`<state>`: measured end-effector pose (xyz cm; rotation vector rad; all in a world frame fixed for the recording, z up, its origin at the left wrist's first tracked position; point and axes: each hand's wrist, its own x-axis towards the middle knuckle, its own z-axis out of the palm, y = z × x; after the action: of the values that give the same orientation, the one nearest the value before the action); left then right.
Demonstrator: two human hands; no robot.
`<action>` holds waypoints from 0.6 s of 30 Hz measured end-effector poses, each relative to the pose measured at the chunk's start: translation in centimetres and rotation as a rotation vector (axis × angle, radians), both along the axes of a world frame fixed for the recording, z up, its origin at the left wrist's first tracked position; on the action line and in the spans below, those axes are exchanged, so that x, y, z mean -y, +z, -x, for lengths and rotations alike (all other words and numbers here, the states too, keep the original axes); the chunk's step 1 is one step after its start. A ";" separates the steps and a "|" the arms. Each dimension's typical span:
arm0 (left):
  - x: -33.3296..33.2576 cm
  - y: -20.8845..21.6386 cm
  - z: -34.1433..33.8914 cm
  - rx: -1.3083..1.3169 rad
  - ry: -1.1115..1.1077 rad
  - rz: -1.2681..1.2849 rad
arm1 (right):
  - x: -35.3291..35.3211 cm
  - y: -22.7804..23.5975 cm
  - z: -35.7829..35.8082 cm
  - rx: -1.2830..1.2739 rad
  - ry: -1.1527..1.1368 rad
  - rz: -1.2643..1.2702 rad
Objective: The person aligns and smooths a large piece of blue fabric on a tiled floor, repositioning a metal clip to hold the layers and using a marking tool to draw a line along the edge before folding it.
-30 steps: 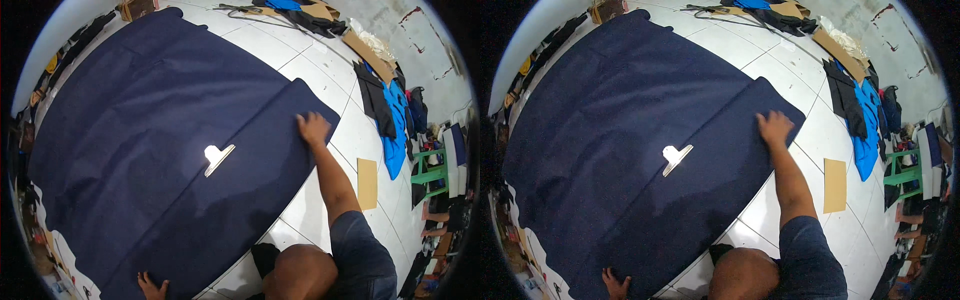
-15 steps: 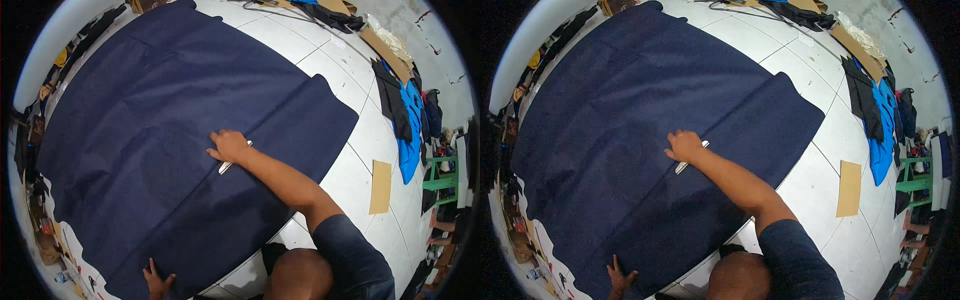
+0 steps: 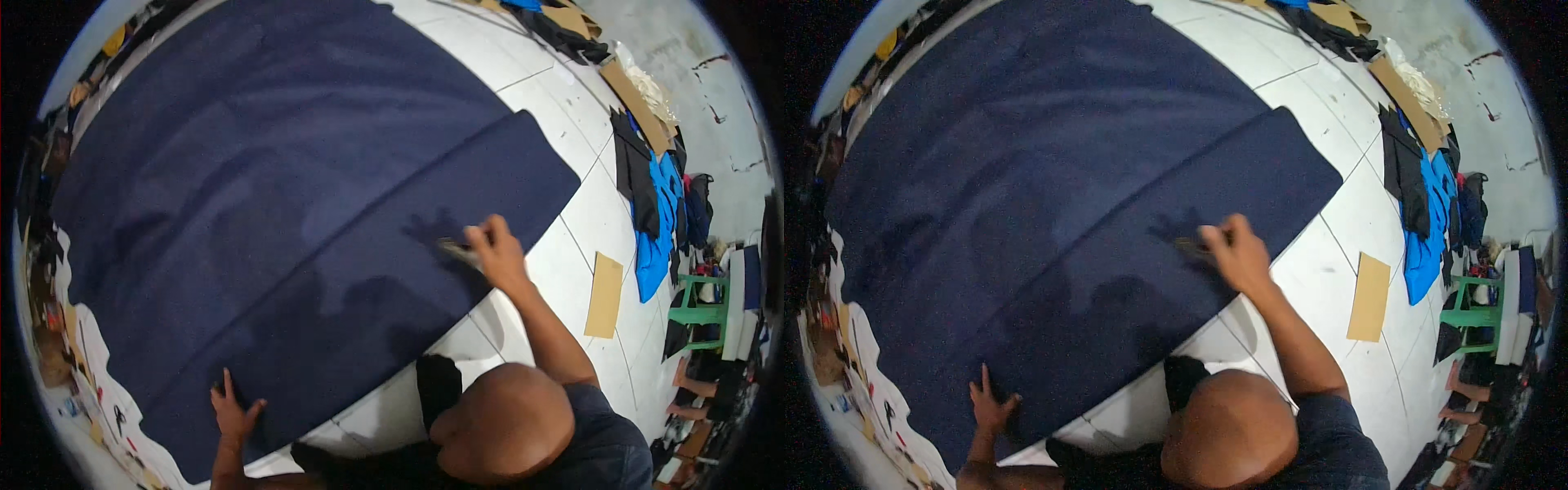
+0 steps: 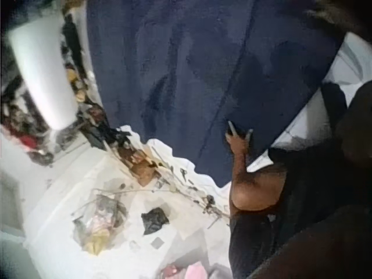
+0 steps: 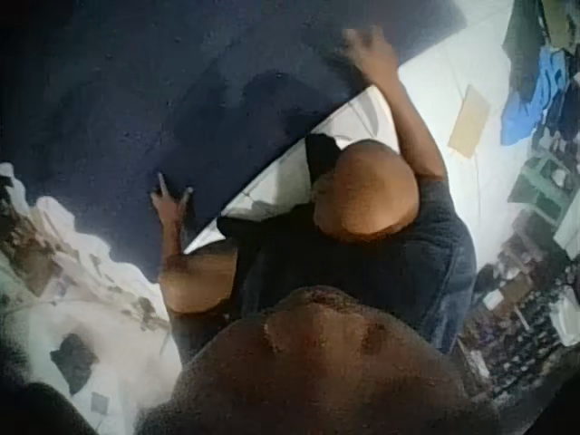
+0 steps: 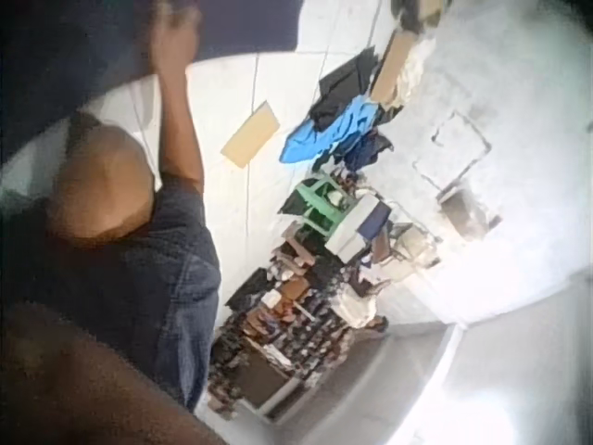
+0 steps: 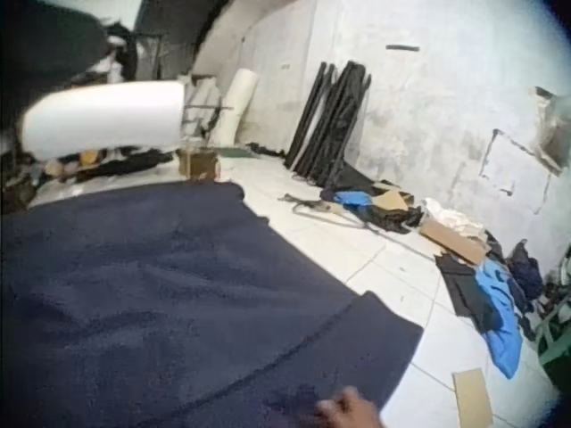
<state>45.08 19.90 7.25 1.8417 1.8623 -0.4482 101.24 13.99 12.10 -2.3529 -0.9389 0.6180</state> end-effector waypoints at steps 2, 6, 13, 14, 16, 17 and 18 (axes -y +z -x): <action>0.3 -0.2 0.2 0.089 0.008 -0.032 | 6.4 -1.9 -0.2 -0.156 -0.211 -0.099; 1.1 -0.6 1.1 0.107 0.015 -0.091 | 17.5 -5.5 2.3 -0.513 -0.577 0.056; 6.3 -2.2 9.0 0.338 0.206 -0.491 | 22.0 -6.8 5.9 -0.861 -0.843 -0.005; 7.7 -2.6 10.9 0.324 0.286 -0.566 | 21.9 -6.5 6.1 -0.686 -0.781 0.025; 10.8 -3.8 14.6 0.301 0.488 -0.624 | 21.9 -5.5 5.8 -0.879 -0.274 0.044; 12.3 -4.4 16.2 0.294 0.745 -0.663 | 21.4 -5.7 5.6 -0.864 -0.402 -0.022; 13.6 -4.8 17.9 0.289 0.885 -0.704 | 20.9 -5.9 5.5 -0.848 -0.532 -0.092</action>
<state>27.23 6.33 2.43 1.0965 2.5184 0.8140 95.71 -6.87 6.18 -1.8308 0.0363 1.1551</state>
